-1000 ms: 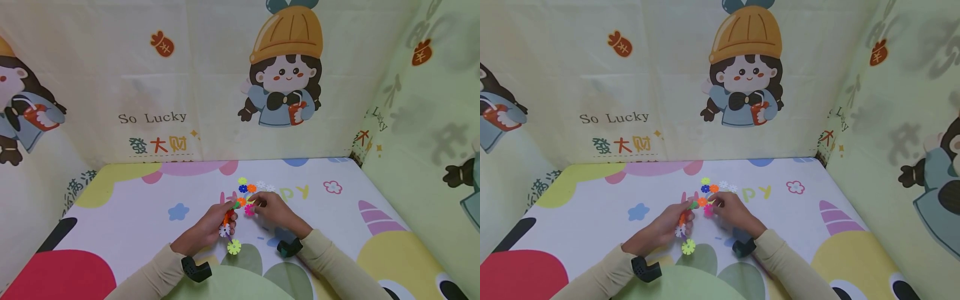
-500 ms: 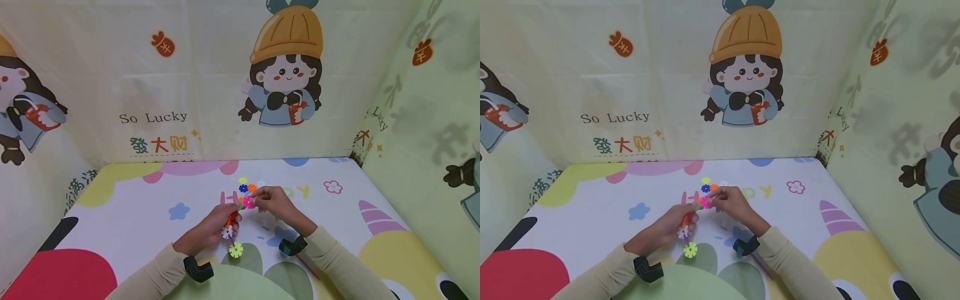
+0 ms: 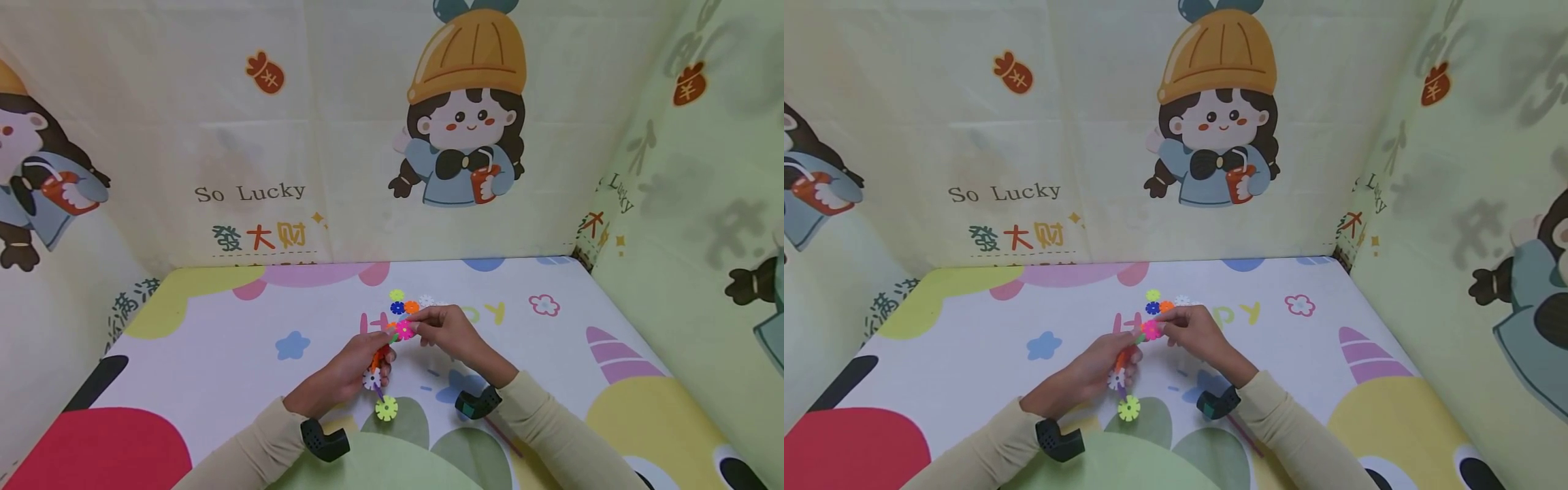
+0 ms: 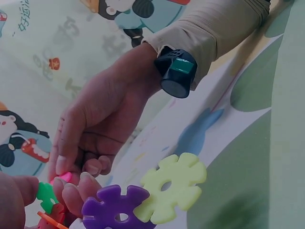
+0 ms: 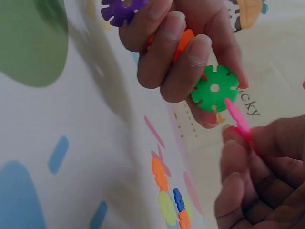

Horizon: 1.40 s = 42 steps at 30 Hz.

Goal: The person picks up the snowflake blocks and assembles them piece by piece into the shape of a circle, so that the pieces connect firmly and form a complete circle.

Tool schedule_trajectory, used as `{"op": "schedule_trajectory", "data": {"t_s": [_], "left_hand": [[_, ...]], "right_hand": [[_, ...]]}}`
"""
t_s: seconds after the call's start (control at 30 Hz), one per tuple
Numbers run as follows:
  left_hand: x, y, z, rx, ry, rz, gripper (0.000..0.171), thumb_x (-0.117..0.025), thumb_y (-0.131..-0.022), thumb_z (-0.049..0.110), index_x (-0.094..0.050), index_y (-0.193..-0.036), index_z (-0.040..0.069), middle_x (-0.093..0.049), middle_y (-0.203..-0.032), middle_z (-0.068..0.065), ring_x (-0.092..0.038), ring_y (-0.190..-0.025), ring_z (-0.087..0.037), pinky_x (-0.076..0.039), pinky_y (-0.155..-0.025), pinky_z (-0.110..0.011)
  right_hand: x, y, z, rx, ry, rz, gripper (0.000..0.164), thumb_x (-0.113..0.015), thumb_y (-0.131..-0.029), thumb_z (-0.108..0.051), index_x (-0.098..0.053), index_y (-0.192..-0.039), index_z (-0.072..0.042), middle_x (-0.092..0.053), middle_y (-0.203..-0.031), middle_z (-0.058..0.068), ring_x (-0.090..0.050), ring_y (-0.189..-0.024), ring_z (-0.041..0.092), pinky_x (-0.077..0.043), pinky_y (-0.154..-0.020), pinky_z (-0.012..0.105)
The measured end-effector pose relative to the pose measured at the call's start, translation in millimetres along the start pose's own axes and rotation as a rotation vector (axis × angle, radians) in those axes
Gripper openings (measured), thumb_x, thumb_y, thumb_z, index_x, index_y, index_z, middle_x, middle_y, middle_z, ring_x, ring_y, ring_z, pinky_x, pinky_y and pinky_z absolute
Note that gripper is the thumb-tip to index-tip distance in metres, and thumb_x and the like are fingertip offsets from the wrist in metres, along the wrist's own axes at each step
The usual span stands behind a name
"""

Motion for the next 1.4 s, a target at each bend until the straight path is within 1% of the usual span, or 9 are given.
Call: {"op": "schedule_trajectory", "data": {"t_s": [0.17, 0.37, 0.5, 0.67, 0.83, 1.03, 1.17, 1.27, 1.4], "left_hand": [[0.0, 0.4, -1.7, 0.008, -0.011, 0.018, 0.045, -0.047, -0.103, 0.035, -0.047, -0.118, -0.007, -0.051, -0.077, -0.004, -0.051, -0.057, -0.014, -0.050, -0.058, -0.024], [-0.1, -0.3, -5.3, -0.003, -0.014, 0.000, 0.043, -0.046, -0.104, 0.034, -0.047, -0.119, -0.006, -0.050, -0.077, -0.003, -0.049, -0.059, -0.015, -0.048, -0.058, -0.025], [-1.1, -0.6, -6.9, -0.008, 0.016, -0.007, 0.043, -0.045, -0.104, 0.034, -0.045, -0.121, -0.006, -0.049, -0.077, -0.002, -0.046, -0.059, -0.014, -0.047, -0.057, -0.025], [-2.4, -0.9, -8.5, 0.005, 0.045, -0.003, 0.043, -0.046, -0.104, 0.031, -0.043, -0.124, -0.006, -0.046, -0.076, -0.002, -0.042, -0.058, -0.012, -0.045, -0.055, -0.023], [-2.9, -2.2, -7.4, 0.006, 0.049, 0.014, 0.042, -0.050, -0.102, 0.033, -0.047, -0.122, -0.005, -0.045, -0.076, -0.002, -0.040, -0.058, -0.012, -0.043, -0.054, -0.023], [-2.8, -1.6, -6.6, -0.014, 0.045, 0.002, 0.040, -0.048, -0.103, 0.031, -0.045, -0.119, -0.005, -0.043, -0.075, -0.002, -0.040, -0.058, -0.013, -0.043, -0.054, -0.024], [-2.6, -0.9, -8.2, -0.038, 0.067, 0.017, 0.043, -0.052, -0.101, 0.033, -0.045, -0.127, -0.001, -0.044, -0.075, -0.002, -0.040, -0.058, -0.013, -0.045, -0.054, -0.024], [-2.9, -0.7, -9.9, -0.050, 0.116, 0.042, 0.045, -0.054, -0.100, 0.034, -0.045, -0.131, 0.002, -0.045, -0.075, -0.002, -0.041, -0.057, -0.013, -0.047, -0.055, -0.025], [-3.0, -0.6, -10.1, -0.071, 0.203, 0.056, 0.044, -0.059, -0.098, 0.030, -0.051, -0.128, 0.000, -0.053, -0.080, -0.003, -0.048, -0.059, -0.012, -0.056, -0.063, -0.030]], "right_hand": [[-1, 1, 1, 0.013, 0.024, -0.029, 0.015, -0.065, -0.091, -0.004, -0.074, -0.102, -0.002, -0.071, -0.085, 0.004, -0.064, -0.068, 0.027, -0.054, -0.067, 0.045], [-2, 2, 1, 0.049, 0.002, -0.060, 0.014, -0.066, -0.091, -0.005, -0.073, -0.103, 0.000, -0.072, -0.088, 0.007, -0.062, -0.067, 0.024, -0.054, -0.067, 0.044], [-2, 2, 1, 0.023, -0.017, -0.064, 0.015, -0.066, -0.092, -0.006, -0.073, -0.104, 0.000, -0.072, -0.091, 0.007, -0.061, -0.068, 0.022, -0.054, -0.067, 0.039], [-3, 3, 5, -0.017, -0.044, -0.076, 0.016, -0.066, -0.092, -0.006, -0.072, -0.104, 0.001, -0.072, -0.091, 0.008, -0.061, -0.069, 0.024, -0.053, -0.068, 0.042], [-4, 4, 6, -0.008, -0.053, -0.065, 0.015, -0.065, -0.092, -0.004, -0.072, -0.104, 0.002, -0.072, -0.090, 0.008, -0.061, -0.068, 0.022, -0.054, -0.068, 0.038], [-7, 4, 1, 0.008, 0.009, -0.031, 0.013, -0.065, -0.092, -0.003, -0.074, -0.101, -0.002, -0.071, -0.085, 0.003, -0.062, -0.067, 0.021, -0.054, -0.067, 0.038], [-5, 6, -4, 0.040, 0.018, -0.053, 0.016, -0.064, -0.092, -0.004, -0.073, -0.105, 0.001, -0.072, -0.088, 0.007, -0.063, -0.068, 0.033, -0.054, -0.066, 0.042], [-2, 3, -2, 0.052, 0.025, -0.070, 0.020, -0.064, -0.095, -0.010, -0.071, -0.109, 0.002, -0.071, -0.089, 0.012, -0.063, -0.071, 0.037, -0.054, -0.066, 0.045], [6, -2, 8, 0.065, 0.145, -0.024, 0.019, -0.065, -0.094, -0.015, -0.073, -0.108, -0.004, -0.071, -0.091, 0.008, -0.063, -0.074, 0.027, -0.053, -0.064, 0.038]]}}
Point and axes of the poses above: each hand's wrist, its own y-axis away from the middle knuckle, its own x-axis out of the back of the hand, z = x × y, the point moved 2 cm from there along -y, towards the middle knuckle
